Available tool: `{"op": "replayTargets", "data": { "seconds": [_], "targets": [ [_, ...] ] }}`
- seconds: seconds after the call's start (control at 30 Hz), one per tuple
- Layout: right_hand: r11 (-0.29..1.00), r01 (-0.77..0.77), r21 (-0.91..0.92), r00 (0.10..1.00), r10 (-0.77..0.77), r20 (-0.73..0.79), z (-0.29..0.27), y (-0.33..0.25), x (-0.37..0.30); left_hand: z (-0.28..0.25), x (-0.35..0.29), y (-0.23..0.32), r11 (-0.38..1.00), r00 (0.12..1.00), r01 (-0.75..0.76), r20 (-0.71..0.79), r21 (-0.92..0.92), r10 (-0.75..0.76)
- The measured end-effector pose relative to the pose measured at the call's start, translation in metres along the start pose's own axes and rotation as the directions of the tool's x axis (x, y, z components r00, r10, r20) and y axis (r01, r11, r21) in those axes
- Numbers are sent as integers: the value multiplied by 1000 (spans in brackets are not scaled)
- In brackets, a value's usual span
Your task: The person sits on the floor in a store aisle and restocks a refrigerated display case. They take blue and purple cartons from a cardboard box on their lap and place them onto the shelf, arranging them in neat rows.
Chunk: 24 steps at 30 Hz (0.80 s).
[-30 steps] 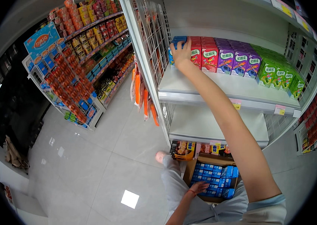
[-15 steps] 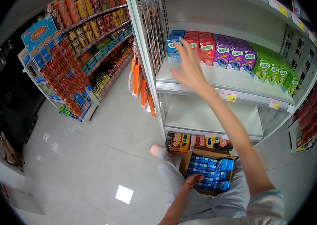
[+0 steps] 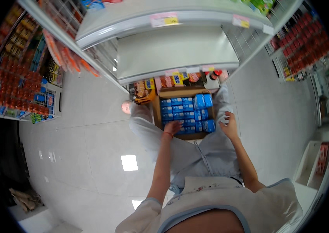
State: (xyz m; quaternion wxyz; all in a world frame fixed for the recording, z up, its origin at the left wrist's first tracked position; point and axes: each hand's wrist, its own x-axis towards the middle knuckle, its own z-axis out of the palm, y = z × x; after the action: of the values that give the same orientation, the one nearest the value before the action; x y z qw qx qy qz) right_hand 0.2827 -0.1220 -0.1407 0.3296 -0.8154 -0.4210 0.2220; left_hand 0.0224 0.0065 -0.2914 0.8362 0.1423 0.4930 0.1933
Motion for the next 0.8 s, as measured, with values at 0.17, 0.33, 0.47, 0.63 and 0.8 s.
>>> {"op": "replayTargets", "data": {
  "seconds": [0.17,0.33,0.47,0.63,0.8],
  "targets": [
    [916,18,-401,999,-4,36,48,5,-18,10,-25,7,992,998,34,-56,119,-27],
    [754,46,-655,969,126,214,84,25,-6,17,-34,9,984,996,39,-86,172,-24],
    [728,51,-684,965,142,222,96,45,13,15,-37,9,976,999,15,-51,217,-4],
    [810,-34,-586,914,262,309,78,33,28,29,-51,17,943,999,-21,-22,332,31],
    [972,-59,-227,983,96,156,69,43,13,39,-59,19,908,989,-141,103,394,109]
  ]
}}
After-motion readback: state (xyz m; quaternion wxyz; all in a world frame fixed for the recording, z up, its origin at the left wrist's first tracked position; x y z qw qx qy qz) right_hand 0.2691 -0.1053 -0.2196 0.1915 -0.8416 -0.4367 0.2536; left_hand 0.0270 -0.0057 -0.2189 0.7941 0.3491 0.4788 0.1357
